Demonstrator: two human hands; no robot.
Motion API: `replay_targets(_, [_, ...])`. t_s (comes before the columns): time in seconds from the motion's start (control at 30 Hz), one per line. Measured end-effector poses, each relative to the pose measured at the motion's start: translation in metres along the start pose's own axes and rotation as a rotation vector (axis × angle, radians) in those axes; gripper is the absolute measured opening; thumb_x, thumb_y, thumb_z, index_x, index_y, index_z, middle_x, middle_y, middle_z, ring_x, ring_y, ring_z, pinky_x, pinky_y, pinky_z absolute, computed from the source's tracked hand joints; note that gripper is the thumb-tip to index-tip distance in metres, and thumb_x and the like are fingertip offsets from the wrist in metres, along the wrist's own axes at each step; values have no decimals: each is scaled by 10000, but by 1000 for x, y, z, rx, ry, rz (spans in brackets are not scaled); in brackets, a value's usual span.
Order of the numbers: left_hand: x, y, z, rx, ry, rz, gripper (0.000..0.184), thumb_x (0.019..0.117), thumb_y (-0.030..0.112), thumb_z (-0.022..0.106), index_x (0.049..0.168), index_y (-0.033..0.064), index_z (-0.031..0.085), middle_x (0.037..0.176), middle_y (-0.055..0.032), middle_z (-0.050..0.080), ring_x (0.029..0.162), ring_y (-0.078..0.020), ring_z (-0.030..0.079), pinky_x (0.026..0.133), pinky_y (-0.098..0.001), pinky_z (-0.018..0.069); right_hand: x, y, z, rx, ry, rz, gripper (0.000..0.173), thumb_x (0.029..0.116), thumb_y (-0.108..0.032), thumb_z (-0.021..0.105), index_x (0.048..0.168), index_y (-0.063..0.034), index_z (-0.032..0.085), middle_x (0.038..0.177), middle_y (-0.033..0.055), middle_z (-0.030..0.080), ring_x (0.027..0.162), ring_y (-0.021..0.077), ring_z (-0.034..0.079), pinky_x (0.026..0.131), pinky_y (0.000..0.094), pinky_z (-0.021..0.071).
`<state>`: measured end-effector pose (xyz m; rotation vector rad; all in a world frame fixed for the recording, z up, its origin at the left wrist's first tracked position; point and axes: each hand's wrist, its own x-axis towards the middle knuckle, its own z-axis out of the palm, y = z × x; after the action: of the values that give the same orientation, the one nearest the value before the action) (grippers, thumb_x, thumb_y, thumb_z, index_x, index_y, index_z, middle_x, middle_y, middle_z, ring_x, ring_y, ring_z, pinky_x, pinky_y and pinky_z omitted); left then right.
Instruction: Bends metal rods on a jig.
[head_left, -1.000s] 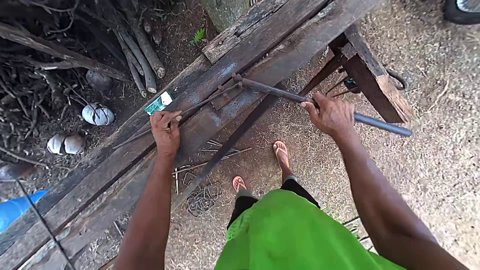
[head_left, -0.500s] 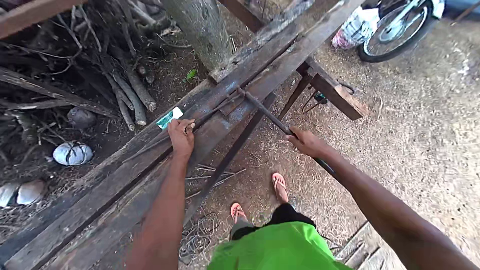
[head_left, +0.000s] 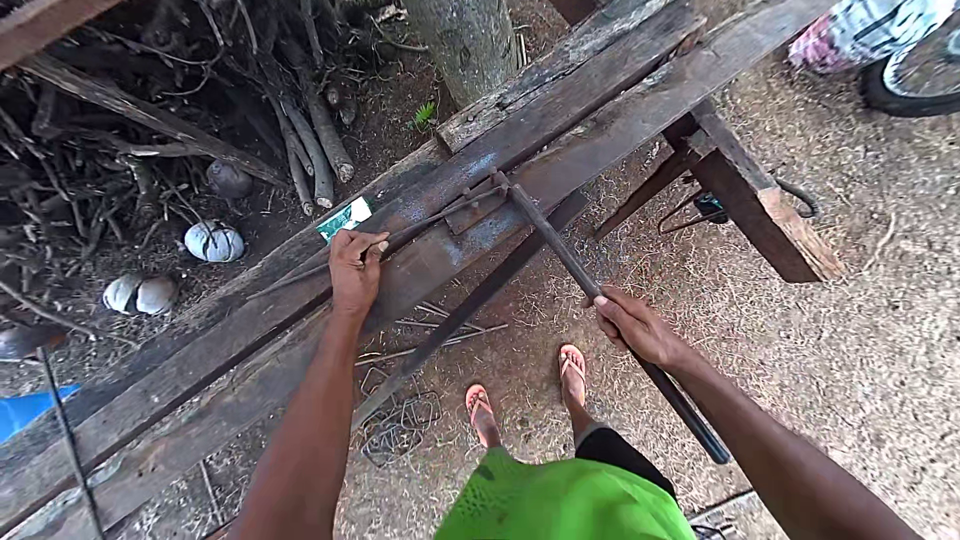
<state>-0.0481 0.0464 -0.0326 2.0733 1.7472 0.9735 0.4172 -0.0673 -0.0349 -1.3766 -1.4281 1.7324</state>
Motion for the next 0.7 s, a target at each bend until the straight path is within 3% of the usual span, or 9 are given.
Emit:
replay_targets(0.27, [1,-4,2,-24,24,30,235,1020,211,632,1130,44,756,1041,-151,629,1048,-242,560,985,-364,419,2,-1,8,143,-21,24,443,1103,-340,272,1233,-59,589,631,-50,454,445,66,422,413,222,393])
replay_targets(0.53, [3,-6,1,-19,13,27,229,1022,206,626,1141,61,758,1055,-143,625,1072,-249,557,998,-378,416,0,-3,3,166,-31,30,458,1097,-342,254,1215,-63,598,613,-62,461,439,55,431,412,203,396])
replay_targets(0.7, [3,-5,1,-4,16,22,226,1022,204,629,1137,56,756,1054,-149,625,1069,-259,558,996,-387,417,1,9,28,325,-3,0,444,1102,-355,256,1184,-63,580,606,-66,442,427,51,416,403,206,390])
